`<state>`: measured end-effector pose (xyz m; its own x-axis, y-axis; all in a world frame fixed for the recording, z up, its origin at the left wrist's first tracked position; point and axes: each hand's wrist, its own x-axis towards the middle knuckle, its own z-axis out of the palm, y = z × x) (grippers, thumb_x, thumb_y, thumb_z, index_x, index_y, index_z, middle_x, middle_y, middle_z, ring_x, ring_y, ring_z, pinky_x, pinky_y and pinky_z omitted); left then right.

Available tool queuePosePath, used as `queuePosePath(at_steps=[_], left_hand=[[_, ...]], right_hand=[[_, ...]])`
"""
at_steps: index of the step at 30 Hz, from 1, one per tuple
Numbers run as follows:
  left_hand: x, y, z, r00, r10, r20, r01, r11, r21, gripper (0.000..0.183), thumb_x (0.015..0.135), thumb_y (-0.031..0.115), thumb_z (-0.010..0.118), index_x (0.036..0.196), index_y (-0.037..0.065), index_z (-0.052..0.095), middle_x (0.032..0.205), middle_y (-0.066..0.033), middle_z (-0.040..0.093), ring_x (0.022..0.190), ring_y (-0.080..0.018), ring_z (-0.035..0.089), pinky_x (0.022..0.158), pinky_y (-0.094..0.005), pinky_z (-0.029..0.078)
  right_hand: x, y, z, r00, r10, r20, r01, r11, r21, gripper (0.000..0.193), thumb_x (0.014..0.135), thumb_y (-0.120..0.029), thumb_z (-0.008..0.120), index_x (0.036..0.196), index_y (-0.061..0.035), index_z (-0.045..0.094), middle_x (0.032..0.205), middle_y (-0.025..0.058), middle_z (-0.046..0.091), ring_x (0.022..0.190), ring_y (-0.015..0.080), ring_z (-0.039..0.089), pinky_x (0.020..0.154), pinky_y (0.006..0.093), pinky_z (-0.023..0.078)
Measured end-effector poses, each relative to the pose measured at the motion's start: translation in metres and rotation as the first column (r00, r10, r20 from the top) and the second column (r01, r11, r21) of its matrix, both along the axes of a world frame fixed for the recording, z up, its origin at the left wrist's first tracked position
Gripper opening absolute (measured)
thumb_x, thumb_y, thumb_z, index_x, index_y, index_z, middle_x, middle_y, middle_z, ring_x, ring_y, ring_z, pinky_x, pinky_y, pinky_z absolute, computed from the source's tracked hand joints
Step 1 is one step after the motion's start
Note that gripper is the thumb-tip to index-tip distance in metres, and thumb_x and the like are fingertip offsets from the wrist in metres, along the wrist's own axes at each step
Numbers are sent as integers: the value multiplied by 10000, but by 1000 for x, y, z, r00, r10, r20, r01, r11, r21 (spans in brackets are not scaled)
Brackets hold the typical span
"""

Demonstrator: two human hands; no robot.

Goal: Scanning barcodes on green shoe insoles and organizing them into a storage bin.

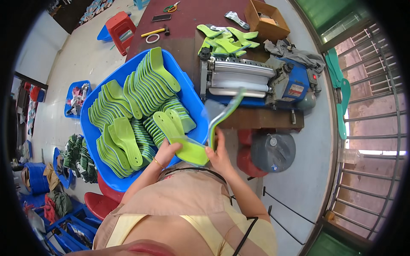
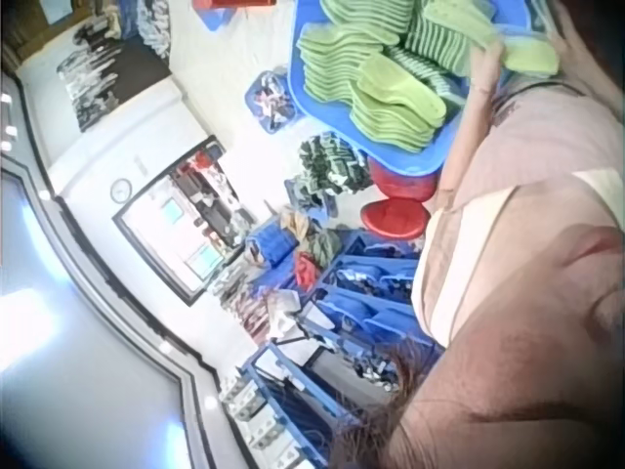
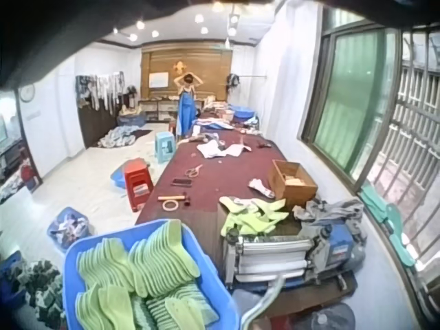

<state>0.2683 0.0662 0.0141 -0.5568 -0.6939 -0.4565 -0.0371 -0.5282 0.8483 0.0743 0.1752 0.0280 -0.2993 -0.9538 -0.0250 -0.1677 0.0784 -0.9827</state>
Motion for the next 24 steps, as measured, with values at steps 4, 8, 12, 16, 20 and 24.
queuePosePath(at_steps=[4,8,12,16,20,24], left_hand=[[-14,1,17,970,226,-90,-221,973,60,406,733,18,506,1130,-63,532,1081,-133,605,972,-223,591,873,-322,459],[-24,-2,29,925,329,-188,-312,943,113,412,756,14,509,1162,-56,506,1098,-134,600,999,-215,584,897,-325,453],[-39,7,36,876,400,-269,-390,916,92,402,794,23,518,1189,-47,484,1115,-127,594,1025,-215,575,915,-329,445],[-44,14,44,839,458,-295,-462,885,58,369,829,26,532,1189,-39,485,1137,-120,585,1045,-218,569,926,-340,442],[-45,16,47,834,462,-301,-471,881,47,395,838,26,549,1216,-33,455,1168,-125,567,1071,-224,560,935,-350,440],[-51,17,59,815,494,-303,-502,863,57,486,783,-1,502,1258,-24,405,1172,-150,551,1084,-279,551,960,-404,427]], right_hand=[[15,-17,22,936,-352,-25,345,929,-134,757,848,-237,583,1398,-57,96,1107,124,448,931,194,489,854,348,418],[16,-44,39,772,-455,444,579,791,-195,701,846,-202,577,1369,-123,117,1081,113,461,868,159,498,794,330,452],[9,-63,61,569,-481,667,714,692,-110,654,862,-221,581,1350,-193,147,1038,88,473,821,154,501,722,335,471],[5,-68,61,465,-500,731,749,662,-23,635,871,-245,587,1338,-212,158,1021,73,477,811,151,495,680,339,467],[2,-71,62,420,-473,775,766,643,-22,623,860,-254,592,1320,-227,173,1018,80,479,812,161,494,668,356,464],[-4,-72,64,370,-421,828,769,639,-19,599,847,-282,590,1299,-228,200,1018,95,482,801,176,501,652,363,462]])
